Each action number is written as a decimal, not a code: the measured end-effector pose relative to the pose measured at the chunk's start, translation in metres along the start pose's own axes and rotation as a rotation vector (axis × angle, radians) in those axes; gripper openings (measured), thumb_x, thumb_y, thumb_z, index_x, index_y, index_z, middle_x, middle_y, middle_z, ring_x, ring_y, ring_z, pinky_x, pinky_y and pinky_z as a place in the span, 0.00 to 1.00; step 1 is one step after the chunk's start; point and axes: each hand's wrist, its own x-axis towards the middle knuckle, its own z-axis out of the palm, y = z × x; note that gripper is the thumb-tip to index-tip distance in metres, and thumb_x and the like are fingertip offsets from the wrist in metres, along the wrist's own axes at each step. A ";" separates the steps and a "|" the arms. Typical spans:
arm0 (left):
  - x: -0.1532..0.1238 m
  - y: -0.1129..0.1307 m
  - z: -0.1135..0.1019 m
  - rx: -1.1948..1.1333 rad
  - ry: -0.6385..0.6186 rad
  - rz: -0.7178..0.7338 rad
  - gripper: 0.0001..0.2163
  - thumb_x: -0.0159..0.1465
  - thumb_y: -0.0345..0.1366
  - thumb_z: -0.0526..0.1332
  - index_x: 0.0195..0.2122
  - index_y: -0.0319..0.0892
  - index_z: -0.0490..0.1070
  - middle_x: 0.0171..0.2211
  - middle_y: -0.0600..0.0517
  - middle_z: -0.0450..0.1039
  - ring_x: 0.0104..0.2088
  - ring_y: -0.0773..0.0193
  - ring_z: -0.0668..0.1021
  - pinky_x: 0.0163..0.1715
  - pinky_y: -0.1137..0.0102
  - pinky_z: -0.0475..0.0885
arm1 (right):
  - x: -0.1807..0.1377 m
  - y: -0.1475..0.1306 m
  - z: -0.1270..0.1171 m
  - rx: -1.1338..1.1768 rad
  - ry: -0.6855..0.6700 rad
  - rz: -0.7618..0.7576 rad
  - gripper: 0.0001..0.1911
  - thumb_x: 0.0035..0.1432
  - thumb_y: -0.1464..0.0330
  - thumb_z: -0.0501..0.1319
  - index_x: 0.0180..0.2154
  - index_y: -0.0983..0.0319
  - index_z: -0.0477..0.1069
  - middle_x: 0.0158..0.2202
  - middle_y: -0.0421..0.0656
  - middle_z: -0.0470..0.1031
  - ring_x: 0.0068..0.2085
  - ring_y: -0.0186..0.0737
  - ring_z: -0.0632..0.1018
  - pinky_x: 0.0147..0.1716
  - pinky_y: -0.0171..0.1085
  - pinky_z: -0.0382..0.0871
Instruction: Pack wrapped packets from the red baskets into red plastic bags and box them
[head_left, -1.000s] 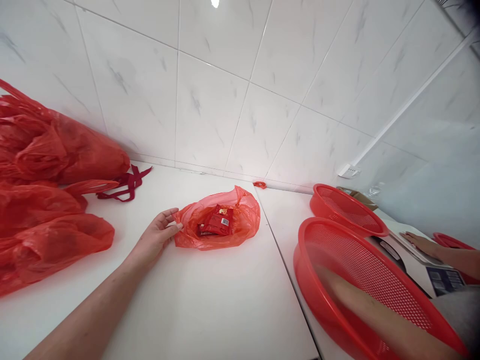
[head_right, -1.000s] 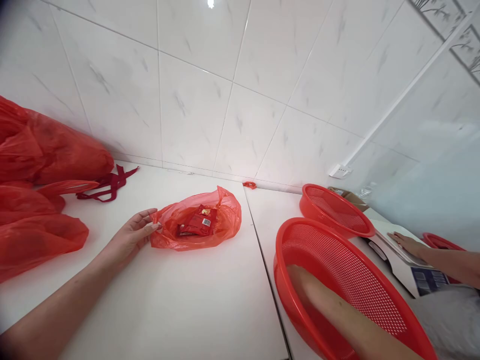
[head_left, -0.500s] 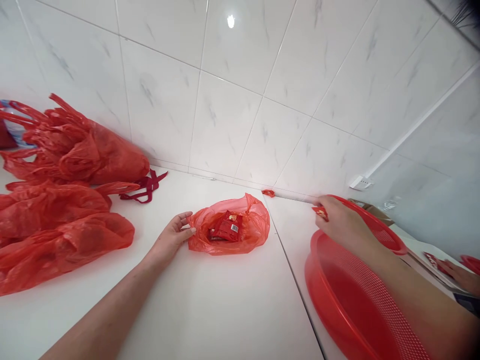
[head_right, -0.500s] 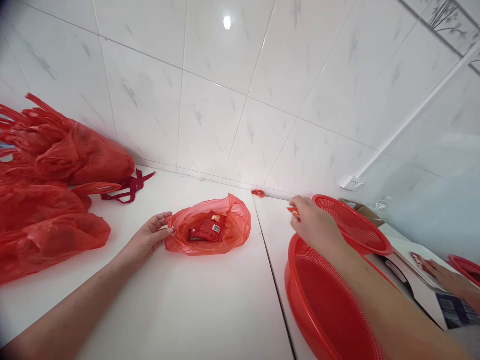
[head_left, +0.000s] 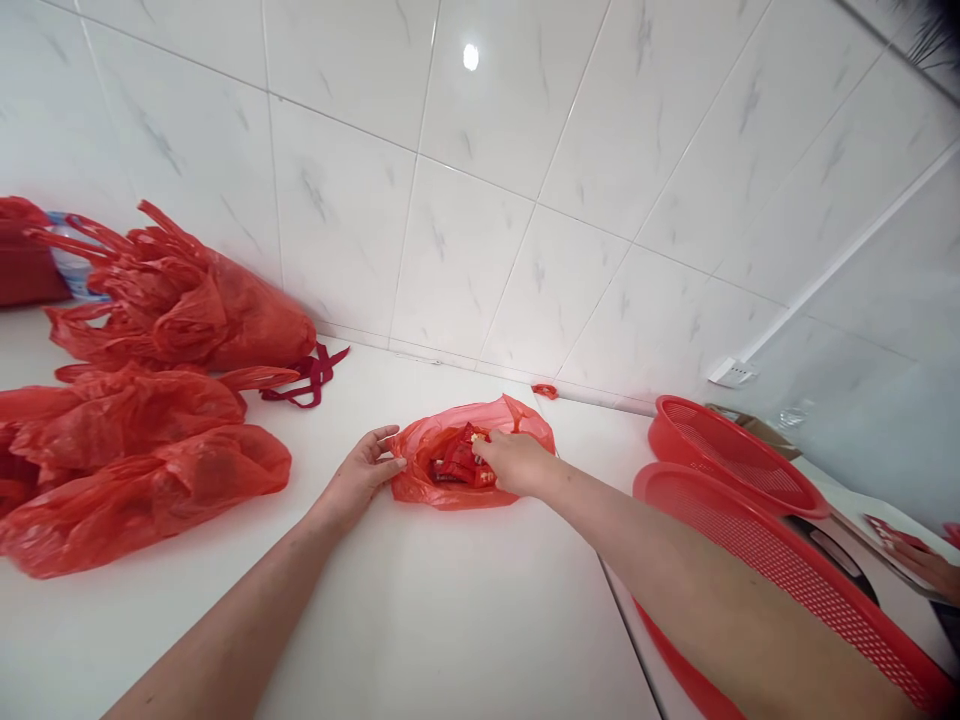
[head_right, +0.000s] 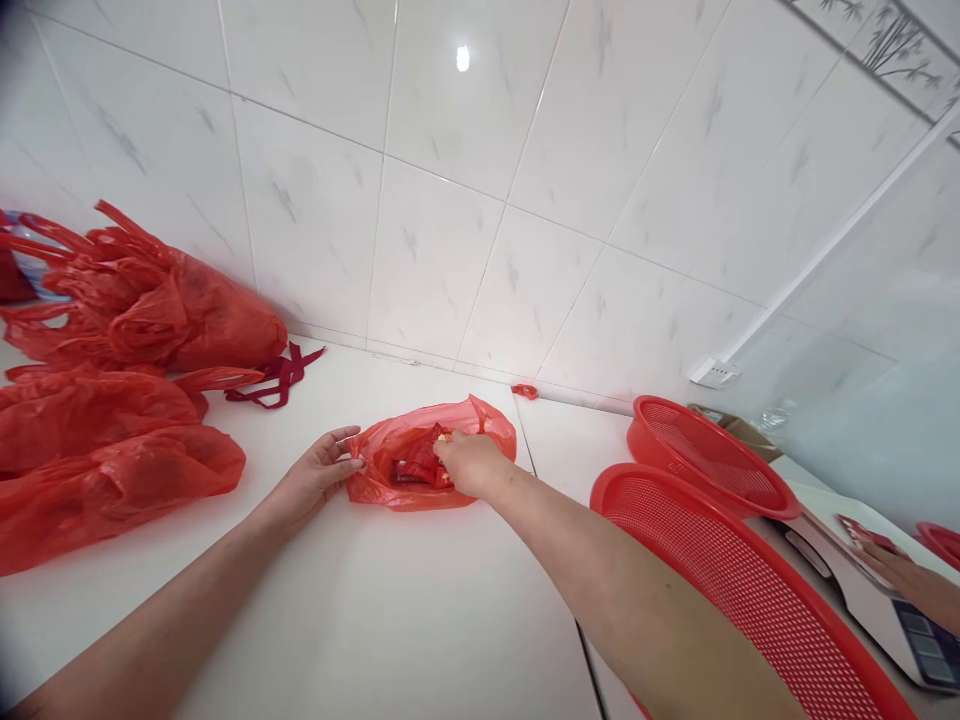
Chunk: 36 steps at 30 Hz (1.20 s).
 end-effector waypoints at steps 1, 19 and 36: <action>0.000 0.000 0.000 -0.003 -0.001 0.001 0.28 0.50 0.38 0.68 0.52 0.47 0.64 0.48 0.48 0.70 0.40 0.61 0.77 0.41 0.63 0.73 | 0.005 0.002 0.002 0.015 -0.030 0.035 0.16 0.47 0.72 0.62 0.41 0.57 0.69 0.34 0.40 0.70 0.24 0.33 0.69 0.23 0.33 0.56; 0.003 -0.003 0.001 -0.044 0.032 -0.007 0.30 0.49 0.34 0.70 0.52 0.43 0.61 0.37 0.51 0.72 0.35 0.66 0.76 0.40 0.68 0.70 | 0.004 0.009 0.082 0.227 0.859 0.805 0.24 0.54 0.73 0.55 0.54 0.61 0.63 0.53 0.52 0.65 0.53 0.51 0.65 0.46 0.44 0.57; 0.062 0.091 0.028 0.499 0.325 0.368 0.19 0.48 0.32 0.64 0.43 0.39 0.68 0.30 0.54 0.71 0.24 0.69 0.73 0.26 0.72 0.68 | -0.001 0.036 0.060 1.043 1.328 0.693 0.09 0.57 0.62 0.53 0.34 0.60 0.65 0.41 0.47 0.72 0.44 0.43 0.71 0.42 0.39 0.63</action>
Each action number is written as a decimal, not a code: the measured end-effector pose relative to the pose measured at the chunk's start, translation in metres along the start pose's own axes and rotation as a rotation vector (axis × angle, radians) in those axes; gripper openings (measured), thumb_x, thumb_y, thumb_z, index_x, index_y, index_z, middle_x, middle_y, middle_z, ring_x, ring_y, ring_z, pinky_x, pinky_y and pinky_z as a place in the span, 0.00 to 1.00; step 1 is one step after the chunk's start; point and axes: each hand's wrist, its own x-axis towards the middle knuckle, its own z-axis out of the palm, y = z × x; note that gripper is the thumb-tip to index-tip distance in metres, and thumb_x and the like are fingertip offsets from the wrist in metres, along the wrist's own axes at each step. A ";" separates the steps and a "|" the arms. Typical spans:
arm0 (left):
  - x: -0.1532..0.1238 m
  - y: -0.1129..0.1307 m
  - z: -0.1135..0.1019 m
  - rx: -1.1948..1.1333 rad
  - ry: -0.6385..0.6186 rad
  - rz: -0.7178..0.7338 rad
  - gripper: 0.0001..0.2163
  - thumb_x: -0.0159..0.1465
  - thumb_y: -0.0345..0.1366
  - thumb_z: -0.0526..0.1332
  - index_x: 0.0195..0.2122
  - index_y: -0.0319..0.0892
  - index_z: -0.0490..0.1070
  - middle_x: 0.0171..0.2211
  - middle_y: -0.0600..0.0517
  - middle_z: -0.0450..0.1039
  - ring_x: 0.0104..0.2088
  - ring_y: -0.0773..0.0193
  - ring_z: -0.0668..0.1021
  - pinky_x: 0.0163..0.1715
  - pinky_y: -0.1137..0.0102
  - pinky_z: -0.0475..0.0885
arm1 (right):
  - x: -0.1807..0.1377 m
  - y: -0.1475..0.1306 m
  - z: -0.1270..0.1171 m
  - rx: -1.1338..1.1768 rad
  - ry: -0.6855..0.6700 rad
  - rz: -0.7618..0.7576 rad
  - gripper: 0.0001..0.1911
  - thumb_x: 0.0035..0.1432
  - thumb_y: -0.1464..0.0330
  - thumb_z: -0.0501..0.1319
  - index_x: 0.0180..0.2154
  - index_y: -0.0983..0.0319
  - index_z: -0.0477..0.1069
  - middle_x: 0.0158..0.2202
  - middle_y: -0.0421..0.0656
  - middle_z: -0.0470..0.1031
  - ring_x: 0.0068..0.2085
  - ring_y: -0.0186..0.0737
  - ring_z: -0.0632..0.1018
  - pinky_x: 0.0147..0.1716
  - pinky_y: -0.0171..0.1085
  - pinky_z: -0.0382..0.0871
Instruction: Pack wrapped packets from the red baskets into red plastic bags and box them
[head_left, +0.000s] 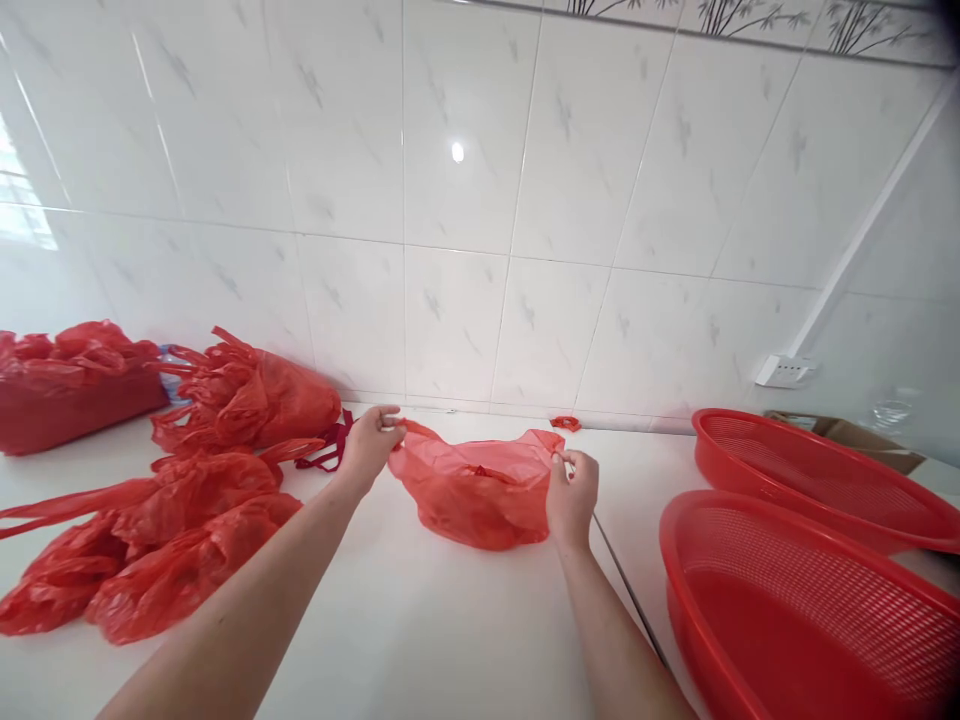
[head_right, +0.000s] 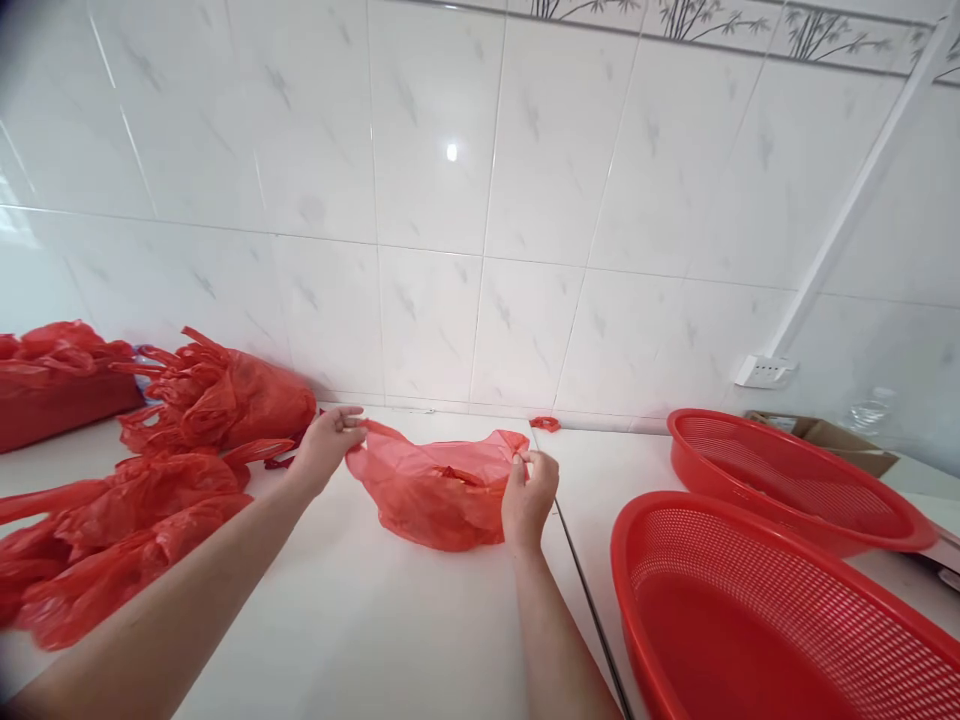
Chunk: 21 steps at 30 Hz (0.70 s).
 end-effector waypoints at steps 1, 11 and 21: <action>0.006 0.017 0.003 -0.009 -0.006 0.040 0.20 0.47 0.32 0.64 0.43 0.39 0.68 0.31 0.53 0.71 0.25 0.69 0.73 0.27 0.71 0.68 | 0.007 -0.011 -0.001 0.082 0.050 0.019 0.09 0.56 0.61 0.54 0.34 0.60 0.66 0.42 0.47 0.71 0.46 0.43 0.71 0.43 0.40 0.63; 0.026 0.121 0.016 -0.183 -0.201 0.281 0.25 0.51 0.33 0.65 0.51 0.43 0.64 0.44 0.48 0.69 0.35 0.66 0.75 0.37 0.67 0.72 | 0.078 -0.089 -0.008 0.842 0.076 0.276 0.09 0.56 0.60 0.56 0.35 0.57 0.59 0.27 0.36 0.73 0.29 0.35 0.77 0.31 0.37 0.71; -0.024 0.072 -0.023 0.222 -0.134 0.278 0.35 0.52 0.43 0.67 0.60 0.53 0.54 0.62 0.46 0.54 0.59 0.50 0.64 0.53 0.56 0.65 | 0.052 -0.033 -0.002 0.647 -0.352 0.174 0.37 0.51 0.46 0.58 0.57 0.56 0.54 0.57 0.50 0.65 0.59 0.45 0.65 0.56 0.48 0.58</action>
